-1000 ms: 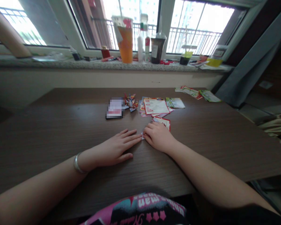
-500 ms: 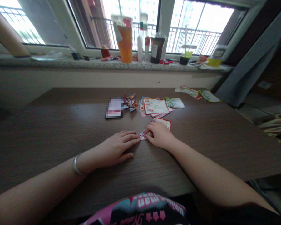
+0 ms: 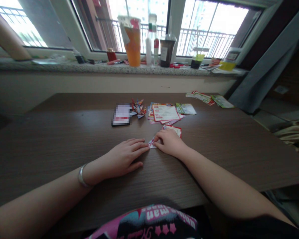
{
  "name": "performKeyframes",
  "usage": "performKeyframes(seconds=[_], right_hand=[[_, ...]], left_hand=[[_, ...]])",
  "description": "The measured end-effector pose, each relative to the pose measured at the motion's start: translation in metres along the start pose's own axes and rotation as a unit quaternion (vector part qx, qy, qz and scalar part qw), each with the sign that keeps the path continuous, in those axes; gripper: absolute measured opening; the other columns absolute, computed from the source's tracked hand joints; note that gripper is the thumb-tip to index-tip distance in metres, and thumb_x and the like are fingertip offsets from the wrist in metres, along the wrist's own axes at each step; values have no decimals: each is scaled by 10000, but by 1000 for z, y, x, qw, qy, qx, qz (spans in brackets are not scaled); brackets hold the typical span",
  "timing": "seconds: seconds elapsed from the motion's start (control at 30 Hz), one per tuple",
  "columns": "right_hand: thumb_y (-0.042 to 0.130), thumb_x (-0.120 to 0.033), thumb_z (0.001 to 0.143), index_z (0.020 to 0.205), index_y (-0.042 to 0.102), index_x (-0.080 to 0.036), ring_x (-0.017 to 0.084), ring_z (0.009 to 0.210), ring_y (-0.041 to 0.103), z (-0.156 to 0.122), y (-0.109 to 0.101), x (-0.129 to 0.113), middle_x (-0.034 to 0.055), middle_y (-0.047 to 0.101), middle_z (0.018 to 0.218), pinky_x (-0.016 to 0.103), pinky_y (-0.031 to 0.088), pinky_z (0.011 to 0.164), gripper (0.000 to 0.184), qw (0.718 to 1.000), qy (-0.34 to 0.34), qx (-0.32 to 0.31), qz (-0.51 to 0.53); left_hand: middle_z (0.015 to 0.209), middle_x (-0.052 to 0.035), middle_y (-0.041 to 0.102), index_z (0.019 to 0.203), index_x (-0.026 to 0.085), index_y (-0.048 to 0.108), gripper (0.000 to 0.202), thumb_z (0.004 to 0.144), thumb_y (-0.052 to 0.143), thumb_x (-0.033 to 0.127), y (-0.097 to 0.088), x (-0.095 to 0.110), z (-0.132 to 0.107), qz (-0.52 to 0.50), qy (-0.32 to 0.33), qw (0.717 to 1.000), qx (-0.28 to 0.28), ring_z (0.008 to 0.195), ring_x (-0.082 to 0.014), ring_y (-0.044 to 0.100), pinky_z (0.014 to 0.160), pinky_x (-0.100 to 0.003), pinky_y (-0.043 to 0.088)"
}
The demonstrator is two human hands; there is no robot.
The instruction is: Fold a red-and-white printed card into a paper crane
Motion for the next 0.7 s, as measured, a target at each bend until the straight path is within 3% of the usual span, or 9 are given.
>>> performKeyframes(seconds=[0.27, 0.7], right_hand=[[610, -278, 843, 783, 652, -196, 215, 870, 569, 0, -1, -5, 48, 684, 828, 338, 379, 789, 111, 999, -10, 0, -47], [588, -290, 859, 784, 654, -199, 221, 883, 558, 2, 0, -5, 48, 690, 827, 346, 365, 818, 135, 998, -13, -3, -69]], left_hand=[[1334, -91, 540, 1320, 177, 479, 488, 886, 531, 394, 0, 0, 1, 7, 9, 1000, 9, 1246, -280, 468, 1057, -436, 382], [1234, -97, 593, 1261, 186, 511, 410, 899, 522, 379, -3, 4, 7, 61, 13, 998, 10, 1136, -264, 542, 920, -411, 472]])
Point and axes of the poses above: each hand's wrist, its own z-axis towards the middle knuckle, its own y-axis out of the palm, x = y × z, the point moved 3 cm from there along z, towards the middle knuckle
